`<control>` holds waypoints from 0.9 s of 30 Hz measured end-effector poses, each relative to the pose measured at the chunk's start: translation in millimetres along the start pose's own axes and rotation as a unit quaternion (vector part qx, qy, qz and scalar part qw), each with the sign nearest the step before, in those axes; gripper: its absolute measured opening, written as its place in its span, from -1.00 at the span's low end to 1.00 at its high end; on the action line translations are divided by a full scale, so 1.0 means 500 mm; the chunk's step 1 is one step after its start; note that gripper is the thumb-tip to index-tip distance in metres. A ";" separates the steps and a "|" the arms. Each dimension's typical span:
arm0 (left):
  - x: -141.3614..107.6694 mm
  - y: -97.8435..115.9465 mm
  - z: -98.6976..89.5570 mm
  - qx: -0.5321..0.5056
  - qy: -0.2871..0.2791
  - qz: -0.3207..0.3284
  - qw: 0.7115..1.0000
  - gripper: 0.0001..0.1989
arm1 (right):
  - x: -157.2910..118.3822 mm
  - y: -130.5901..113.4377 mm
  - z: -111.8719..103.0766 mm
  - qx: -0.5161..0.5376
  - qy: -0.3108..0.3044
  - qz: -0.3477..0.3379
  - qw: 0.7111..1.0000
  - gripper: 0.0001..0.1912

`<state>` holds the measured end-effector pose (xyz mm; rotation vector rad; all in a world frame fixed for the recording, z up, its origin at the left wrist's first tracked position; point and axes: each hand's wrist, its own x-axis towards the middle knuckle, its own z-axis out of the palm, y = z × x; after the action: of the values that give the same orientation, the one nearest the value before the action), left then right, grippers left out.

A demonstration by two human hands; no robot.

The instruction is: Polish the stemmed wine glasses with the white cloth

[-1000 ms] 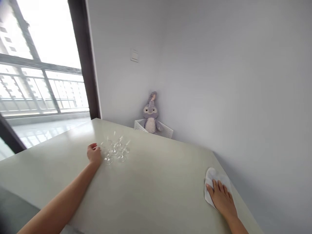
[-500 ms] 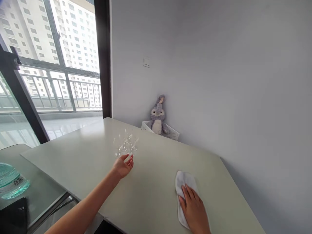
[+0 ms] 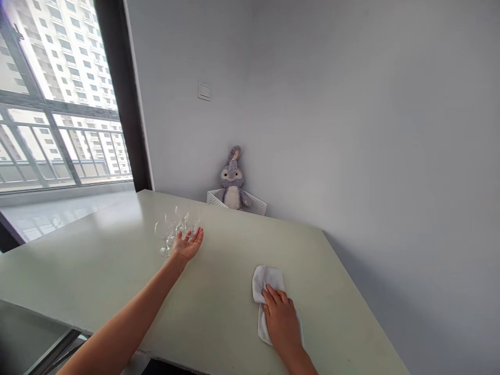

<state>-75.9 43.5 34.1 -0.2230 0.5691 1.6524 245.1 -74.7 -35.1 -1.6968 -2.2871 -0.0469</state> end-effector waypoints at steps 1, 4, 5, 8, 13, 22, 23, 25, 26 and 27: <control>0.000 -0.003 0.000 0.001 -0.003 -0.002 1.000 -0.78 | 0.000 -0.002 -0.001 0.005 0.001 0.002 1.000 -0.60; -0.008 -0.019 -0.002 0.012 -0.020 -0.014 1.000 -0.83 | 0.002 -0.006 -0.004 0.028 0.003 0.010 1.000 -0.60; -0.013 -0.026 -0.004 0.017 -0.026 -0.022 0.999 -0.84 | 0.001 -0.007 -0.006 0.040 0.006 0.014 0.999 -0.61; -0.029 -0.057 -0.011 0.043 -0.050 -0.058 0.996 -0.83 | -0.002 -0.011 -0.011 0.098 0.029 0.025 0.995 -0.63; -0.044 -0.109 -0.014 0.141 -0.138 -0.153 0.968 -0.74 | -0.002 -0.019 -0.014 0.344 0.082 0.169 0.920 -0.69; -0.027 -0.167 0.004 0.334 -0.269 -0.054 0.902 -0.56 | 0.127 -0.040 -0.105 0.772 0.225 0.271 0.529 -0.71; -0.027 -0.174 -0.002 0.339 -0.264 -0.038 0.902 -0.55 | 0.138 -0.061 -0.115 0.752 0.238 0.252 0.561 -0.70; -0.031 -0.186 -0.019 0.352 -0.259 -0.014 0.899 -0.53 | 0.155 -0.114 -0.119 0.670 0.229 0.206 0.675 -0.68; -0.035 -0.189 -0.027 0.373 -0.261 0.004 0.890 -0.52 | 0.161 -0.142 -0.113 0.612 0.211 0.173 0.743 -0.69; -0.041 -0.190 -0.034 0.403 -0.264 0.030 0.876 -0.52 | 0.166 -0.170 -0.102 0.552 0.185 0.121 0.804 -0.70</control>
<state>16.5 23.7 6.5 0.8435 0.7856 1.3170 154.3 -33.5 47.0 -1.1302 -1.2771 0.7778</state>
